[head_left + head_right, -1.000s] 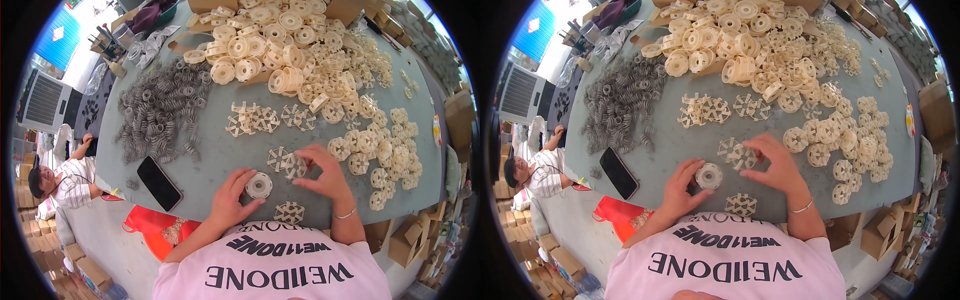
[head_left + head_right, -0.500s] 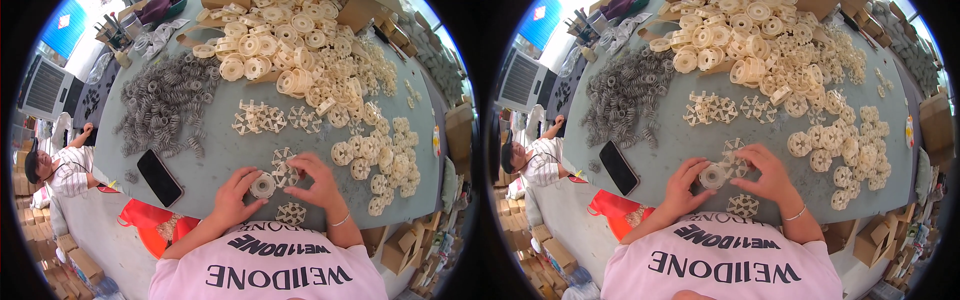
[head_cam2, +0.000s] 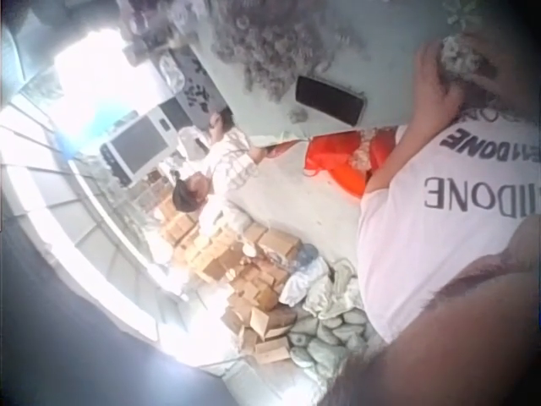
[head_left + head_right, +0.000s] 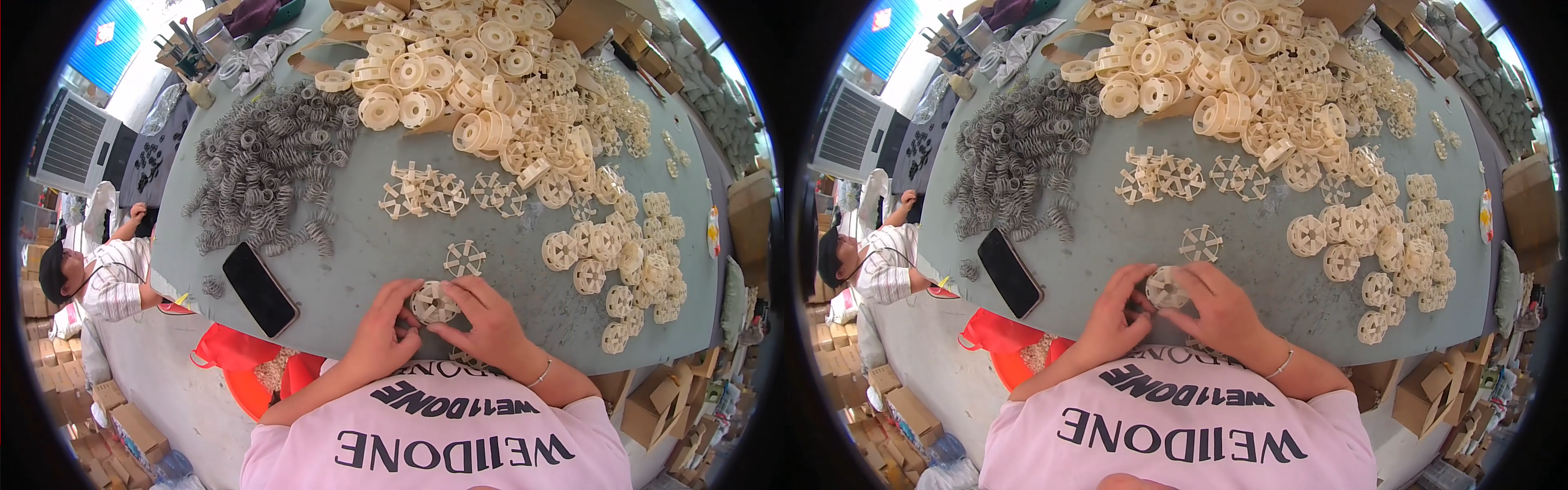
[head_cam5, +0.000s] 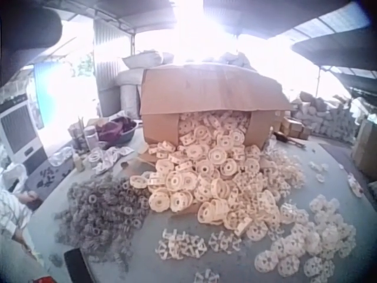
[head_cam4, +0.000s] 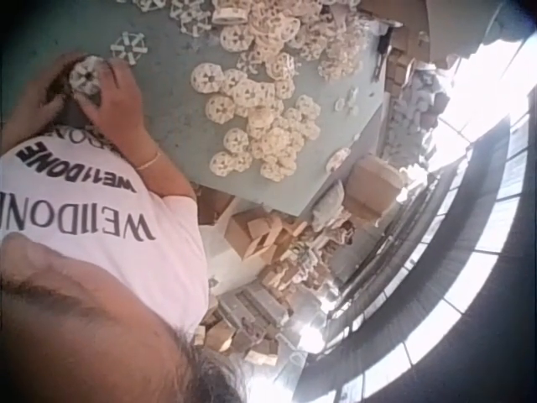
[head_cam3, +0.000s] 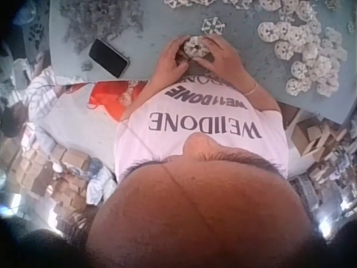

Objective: The person assembles small plastic components by hand, inserting star-shaped inserts into circular plastic rings on a workbench.

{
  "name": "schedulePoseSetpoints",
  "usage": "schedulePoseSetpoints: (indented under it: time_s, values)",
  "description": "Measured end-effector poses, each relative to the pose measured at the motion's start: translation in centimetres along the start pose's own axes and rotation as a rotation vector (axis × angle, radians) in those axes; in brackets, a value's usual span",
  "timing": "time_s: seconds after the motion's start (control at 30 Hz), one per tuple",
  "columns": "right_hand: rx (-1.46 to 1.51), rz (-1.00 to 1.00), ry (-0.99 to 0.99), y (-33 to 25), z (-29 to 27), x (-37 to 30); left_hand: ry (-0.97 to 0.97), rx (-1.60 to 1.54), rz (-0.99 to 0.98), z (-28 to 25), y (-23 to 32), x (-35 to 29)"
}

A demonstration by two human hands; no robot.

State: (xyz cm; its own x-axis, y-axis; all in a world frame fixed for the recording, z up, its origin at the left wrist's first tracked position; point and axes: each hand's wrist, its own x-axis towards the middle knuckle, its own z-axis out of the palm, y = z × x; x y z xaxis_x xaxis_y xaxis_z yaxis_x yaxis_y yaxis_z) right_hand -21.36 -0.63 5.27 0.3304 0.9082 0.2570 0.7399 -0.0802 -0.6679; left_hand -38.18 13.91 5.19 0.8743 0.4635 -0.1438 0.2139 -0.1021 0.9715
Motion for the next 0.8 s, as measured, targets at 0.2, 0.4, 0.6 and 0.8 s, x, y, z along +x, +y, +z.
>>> schedulePoseSetpoints:
  time_s: [0.2, 0.4, 0.6, 0.8]
  values:
    - [-0.066, -0.032, 0.002, -0.1, 0.7, -0.7, 0.063, 0.059, 0.043, 0.4, -0.9, 0.2]
    - [-0.283, 0.016, -0.099, -1.4, 1.8, -1.5, 0.083, 0.079, 0.074, 0.8, -1.4, 0.2]
    - [-0.267, -0.035, -0.021, -0.7, 1.6, -1.7, 0.079, 0.106, 0.070, 0.6, -0.9, 0.5]
    - [-0.213, 0.192, -0.151, 0.9, -4.3, -1.3, 0.050, 0.037, -0.029, 0.2, -0.3, 0.5]
